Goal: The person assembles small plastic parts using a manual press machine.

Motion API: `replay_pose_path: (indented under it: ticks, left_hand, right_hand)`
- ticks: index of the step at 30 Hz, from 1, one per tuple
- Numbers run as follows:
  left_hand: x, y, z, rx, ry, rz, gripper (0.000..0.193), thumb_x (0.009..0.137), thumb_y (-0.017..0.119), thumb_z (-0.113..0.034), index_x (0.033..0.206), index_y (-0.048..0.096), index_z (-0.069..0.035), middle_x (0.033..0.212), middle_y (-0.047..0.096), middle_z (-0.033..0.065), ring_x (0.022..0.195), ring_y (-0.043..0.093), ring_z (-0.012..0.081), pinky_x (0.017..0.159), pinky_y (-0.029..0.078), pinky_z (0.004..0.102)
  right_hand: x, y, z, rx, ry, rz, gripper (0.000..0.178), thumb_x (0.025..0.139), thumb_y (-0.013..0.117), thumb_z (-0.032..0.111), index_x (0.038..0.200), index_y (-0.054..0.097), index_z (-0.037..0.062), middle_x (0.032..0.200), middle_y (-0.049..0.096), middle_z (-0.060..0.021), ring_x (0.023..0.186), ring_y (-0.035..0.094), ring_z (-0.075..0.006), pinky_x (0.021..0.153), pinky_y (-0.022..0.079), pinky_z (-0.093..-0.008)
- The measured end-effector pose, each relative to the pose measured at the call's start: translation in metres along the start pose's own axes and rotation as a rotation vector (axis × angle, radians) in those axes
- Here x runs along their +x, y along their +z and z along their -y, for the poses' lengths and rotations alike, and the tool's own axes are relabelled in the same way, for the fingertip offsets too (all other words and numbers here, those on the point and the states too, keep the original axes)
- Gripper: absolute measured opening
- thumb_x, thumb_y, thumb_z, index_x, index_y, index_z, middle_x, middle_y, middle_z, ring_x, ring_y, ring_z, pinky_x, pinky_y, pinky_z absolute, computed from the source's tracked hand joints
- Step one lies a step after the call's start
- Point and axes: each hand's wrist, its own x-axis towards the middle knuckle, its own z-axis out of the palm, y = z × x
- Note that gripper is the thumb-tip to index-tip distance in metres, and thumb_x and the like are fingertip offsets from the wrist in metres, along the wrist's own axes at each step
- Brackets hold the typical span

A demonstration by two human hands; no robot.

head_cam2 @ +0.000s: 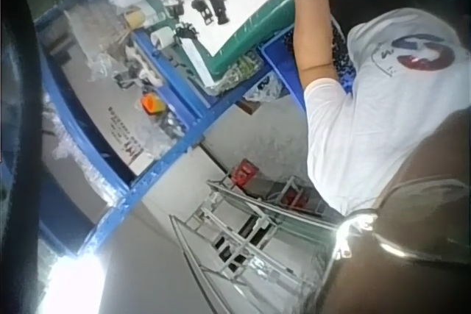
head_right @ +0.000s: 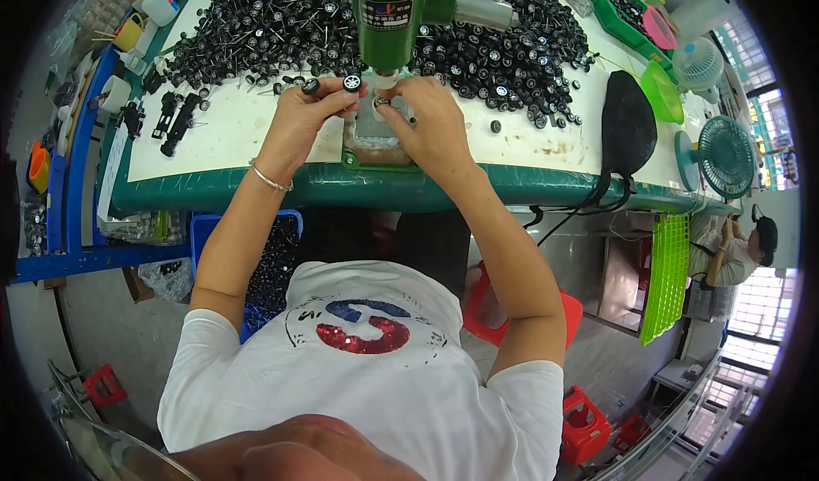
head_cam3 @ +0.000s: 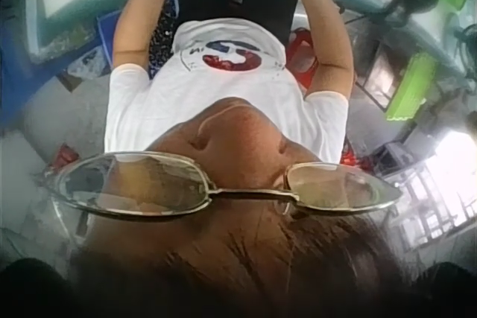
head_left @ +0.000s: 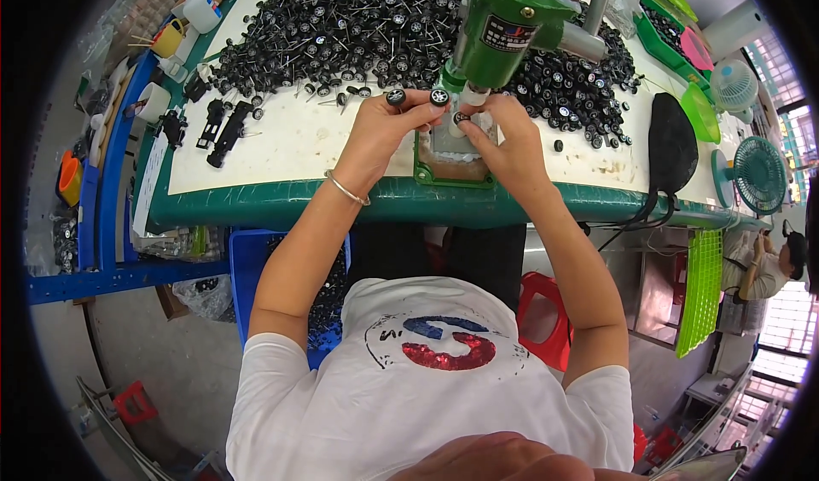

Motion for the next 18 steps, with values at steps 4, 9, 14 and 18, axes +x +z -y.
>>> replay_pose_path:
  ticks: [4, 9, 14, 18]
  left_hand:
    - [-0.001, 0.005, -0.002, 0.150, 0.073, -0.015, 0.014, 0.080, 0.070, -0.002, 0.094, 0.070, 0.002, 0.094, 0.069, 0.0051, 0.080, 0.061, 0.0104, 0.078, 0.049, 0.0246]
    - [0.002, 0.016, -0.002, 0.217, 0.124, 0.019, 0.011, 0.079, 0.072, -0.003, 0.089, 0.071, 0.000, 0.086, 0.066, -0.0005, 0.080, 0.058, 0.0076, 0.074, 0.046, 0.0225]
    - [0.003, 0.026, -0.007, 0.206, 0.123, 0.038, 0.009, 0.078, 0.072, -0.004, 0.086, 0.071, 0.000, 0.086, 0.066, -0.0007, 0.078, 0.056, 0.0069, 0.073, 0.044, 0.0223]
    - [0.009, 0.026, 0.003, 0.148, 0.152, 0.007, 0.009, 0.078, 0.071, -0.003, 0.086, 0.072, -0.001, 0.085, 0.065, -0.0012, 0.078, 0.056, 0.0075, 0.075, 0.044, 0.0231]
  right_hand:
    - [0.007, -0.001, 0.000, 0.217, 0.215, 0.056, 0.038, 0.077, 0.071, 0.013, 0.110, 0.056, -0.0005, 0.096, 0.063, -0.0092, 0.099, 0.058, -0.0251, 0.084, 0.046, -0.0374]
    - [0.018, -0.021, -0.018, 0.517, 0.280, -0.112, 0.042, 0.082, 0.068, 0.014, 0.120, 0.055, 0.0015, 0.100, 0.063, -0.0059, 0.095, 0.060, -0.0170, 0.079, 0.049, -0.0297]
    - [0.064, -0.100, -0.033, 0.164, 0.153, -0.263, 0.029, 0.087, 0.058, 0.005, 0.116, 0.060, 0.0055, 0.100, 0.062, -0.0045, 0.086, 0.062, -0.0132, 0.073, 0.051, -0.0274]
    - [0.141, -0.121, 0.031, 0.954, 0.355, -0.439, 0.024, 0.088, 0.047, 0.011, 0.101, 0.062, -0.0006, 0.086, 0.062, -0.0077, 0.073, 0.059, -0.0169, 0.067, 0.048, -0.0263]
